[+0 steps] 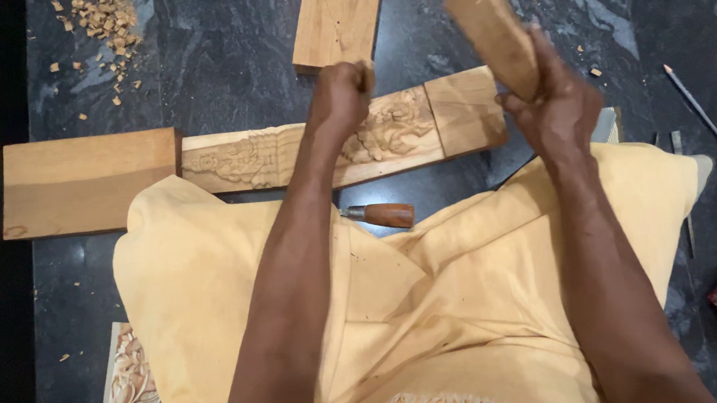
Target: The person carves a wooden block using a chisel and mallet. They repeatedly strike the chisel to remove wood shavings and refine the carved design on the block's surface.
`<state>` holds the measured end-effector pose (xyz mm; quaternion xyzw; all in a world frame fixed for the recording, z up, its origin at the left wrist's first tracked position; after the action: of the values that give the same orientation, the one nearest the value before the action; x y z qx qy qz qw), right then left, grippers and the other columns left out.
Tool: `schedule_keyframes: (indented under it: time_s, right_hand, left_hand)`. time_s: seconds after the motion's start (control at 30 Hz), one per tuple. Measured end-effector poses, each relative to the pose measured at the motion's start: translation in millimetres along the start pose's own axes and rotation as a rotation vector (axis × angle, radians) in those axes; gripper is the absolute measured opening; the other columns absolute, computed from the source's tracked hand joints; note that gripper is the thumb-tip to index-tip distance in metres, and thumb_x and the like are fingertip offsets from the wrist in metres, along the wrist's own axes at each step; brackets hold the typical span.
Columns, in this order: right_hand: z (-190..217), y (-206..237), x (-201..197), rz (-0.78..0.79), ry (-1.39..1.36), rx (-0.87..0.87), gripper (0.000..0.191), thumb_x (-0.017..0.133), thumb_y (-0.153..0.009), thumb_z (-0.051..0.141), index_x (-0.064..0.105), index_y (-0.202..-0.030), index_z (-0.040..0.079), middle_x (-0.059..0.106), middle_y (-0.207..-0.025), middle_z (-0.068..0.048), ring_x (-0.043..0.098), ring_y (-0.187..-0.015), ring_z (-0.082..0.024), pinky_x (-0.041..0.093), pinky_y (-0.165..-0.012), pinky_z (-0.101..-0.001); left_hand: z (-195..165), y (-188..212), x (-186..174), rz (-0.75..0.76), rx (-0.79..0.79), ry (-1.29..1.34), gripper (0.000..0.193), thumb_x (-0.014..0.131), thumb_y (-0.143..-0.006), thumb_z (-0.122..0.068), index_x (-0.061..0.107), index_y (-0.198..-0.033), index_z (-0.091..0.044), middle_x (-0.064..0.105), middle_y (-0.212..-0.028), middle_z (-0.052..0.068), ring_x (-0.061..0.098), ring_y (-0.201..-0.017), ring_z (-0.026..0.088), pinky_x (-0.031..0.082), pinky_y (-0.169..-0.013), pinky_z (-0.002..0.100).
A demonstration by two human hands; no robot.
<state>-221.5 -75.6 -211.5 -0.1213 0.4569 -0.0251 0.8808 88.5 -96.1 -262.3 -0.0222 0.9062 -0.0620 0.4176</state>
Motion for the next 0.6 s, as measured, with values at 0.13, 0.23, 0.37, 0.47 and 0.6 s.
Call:
schedule_keyframes:
  time_s: [0.13, 0.23, 0.37, 0.47, 0.6]
  right_hand:
    - [-0.9, -0.5, -6.2, -0.088, -0.225, -0.042, 0.094, 0.095, -0.078, 0.011, 0.049, -0.159, 0.019, 0.072, -0.135, -0.014, 0.073, -0.118, -0.024, 0.058, -0.1, -0.0344]
    - [4.6, -0.4, -7.1, -0.1, -0.282, -0.089, 0.093, 0.096, -0.079, 0.008, 0.05, -0.16, 0.017, 0.069, -0.141, -0.015, 0.072, -0.123, -0.025, 0.058, -0.104, -0.0351]
    - [5.0, -1.6, -3.6, -0.051, -0.207, -0.008, 0.093, 0.096, -0.077, 0.012, 0.05, -0.158, 0.018, 0.071, -0.132, -0.015, 0.072, -0.115, -0.024, 0.059, -0.098, -0.0349]
    - [7.0, -0.7, -2.4, -0.036, -0.246, 0.011, 0.091, 0.095, -0.078, 0.012, 0.05, -0.158, 0.02, 0.071, -0.134, -0.013, 0.074, -0.114, -0.023, 0.061, -0.094, -0.0342]
    - [10.2, -0.1, -2.8, -0.049, -0.212, -0.018, 0.091, 0.095, -0.079, 0.013, 0.05, -0.158, 0.018, 0.073, -0.131, -0.014, 0.074, -0.114, -0.024, 0.06, -0.096, -0.0348]
  left_hand:
    - [15.6, -3.3, 17.7, -0.065, -0.223, 0.669, 0.013, 0.069, -0.079, 0.011, 0.068, -0.082, -0.001, 0.072, -0.072, 0.005, 0.071, -0.066, 0.011, 0.058, -0.058, 0.026]
    - [22.4, 0.7, 38.8, 0.016, -0.281, 0.78, 0.012, 0.065, -0.082, 0.012, 0.068, -0.086, 0.002, 0.073, -0.077, 0.008, 0.072, -0.068, 0.014, 0.06, -0.058, 0.027]
    - [26.6, 7.4, 46.9, 0.041, -0.291, 0.739, 0.009, 0.071, -0.085, 0.009, 0.067, -0.088, 0.002, 0.072, -0.078, 0.008, 0.073, -0.071, 0.013, 0.062, -0.06, 0.027]
    - [19.5, 9.9, 46.0, 0.062, -0.287, 0.721, 0.012, 0.07, -0.085, 0.01, 0.067, -0.092, 0.002, 0.072, -0.081, 0.009, 0.073, -0.073, 0.014, 0.062, -0.061, 0.027]
    - [12.3, 11.7, 40.7, 0.082, -0.391, 0.615, 0.012, 0.07, -0.086, 0.008, 0.068, -0.095, -0.001, 0.074, -0.087, 0.009, 0.075, -0.078, 0.013, 0.064, -0.064, 0.026]
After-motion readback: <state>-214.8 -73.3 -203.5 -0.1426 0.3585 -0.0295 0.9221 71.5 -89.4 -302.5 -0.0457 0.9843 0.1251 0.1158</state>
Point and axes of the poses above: each hand's wrist, its own y-axis away from the middle knuckle, its own x-axis out of the palm, z = x × y, the point moved 6 cm from there along -y, towards the middle knuckle
